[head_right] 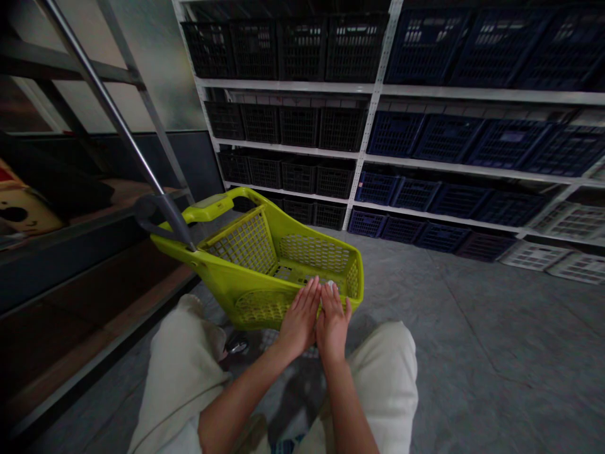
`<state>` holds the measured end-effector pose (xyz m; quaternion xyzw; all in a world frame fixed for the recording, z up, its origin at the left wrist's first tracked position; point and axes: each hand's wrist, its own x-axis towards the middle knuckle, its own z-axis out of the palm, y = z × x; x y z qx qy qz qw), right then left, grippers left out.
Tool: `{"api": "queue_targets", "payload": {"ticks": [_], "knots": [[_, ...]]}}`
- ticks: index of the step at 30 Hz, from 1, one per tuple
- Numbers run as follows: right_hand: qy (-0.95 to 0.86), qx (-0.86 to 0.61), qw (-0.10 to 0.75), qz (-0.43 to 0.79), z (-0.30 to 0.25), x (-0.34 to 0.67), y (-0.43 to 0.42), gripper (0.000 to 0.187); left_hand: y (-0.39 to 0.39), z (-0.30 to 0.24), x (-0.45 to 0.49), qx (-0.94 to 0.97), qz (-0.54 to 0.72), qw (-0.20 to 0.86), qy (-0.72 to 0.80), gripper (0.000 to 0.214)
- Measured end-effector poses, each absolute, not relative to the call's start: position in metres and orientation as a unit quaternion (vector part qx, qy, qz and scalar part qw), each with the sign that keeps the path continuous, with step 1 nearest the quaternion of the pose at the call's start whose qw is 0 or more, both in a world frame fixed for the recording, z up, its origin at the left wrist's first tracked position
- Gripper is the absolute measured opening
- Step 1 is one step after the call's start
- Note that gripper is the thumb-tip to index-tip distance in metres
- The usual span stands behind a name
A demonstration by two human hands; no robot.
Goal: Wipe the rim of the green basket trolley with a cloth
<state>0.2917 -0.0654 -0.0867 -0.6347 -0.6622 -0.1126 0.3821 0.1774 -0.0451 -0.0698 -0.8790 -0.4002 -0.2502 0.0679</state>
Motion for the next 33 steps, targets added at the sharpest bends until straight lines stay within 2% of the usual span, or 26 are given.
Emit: {"api": "queue_targets", "payload": {"ticks": [5, 9, 13, 18, 23, 28, 33], "knots": [[-0.650, -0.650, 0.370, -0.135, -0.100, 0.332, -0.080, 0.055, -0.051, -0.063, 0.175, -0.880, -0.244, 0.062, -0.402, 0.078], [-0.582, -0.695, 0.396, -0.147, -0.115, 0.364, -0.087, 0.050, -0.055, -0.059, 0.175, -0.880, -0.232, 0.060, -0.410, 0.082], [-0.556, -0.720, 0.391, -0.139, -0.106, 0.336, -0.078, 0.053, -0.053, -0.063, 0.176, -0.879, -0.239, 0.059, -0.408, 0.083], [-0.635, -0.664, 0.377, -0.117, -0.087, 0.283, -0.066, 0.058, -0.047, -0.073, 0.176, -0.877, -0.254, 0.067, -0.403, 0.070], [-0.666, -0.642, 0.352, -0.144, -0.093, 0.314, -0.080, 0.063, -0.051, -0.066, 0.172, -0.881, -0.253, 0.061, -0.395, 0.076], [-0.597, -0.688, 0.376, -0.169, -0.110, 0.357, -0.089, 0.054, -0.055, -0.060, 0.174, -0.879, -0.245, 0.057, -0.406, 0.086], [-0.578, -0.709, 0.370, -0.162, -0.098, 0.318, -0.080, 0.057, -0.053, -0.062, 0.175, -0.881, -0.245, 0.064, -0.399, 0.080]]}}
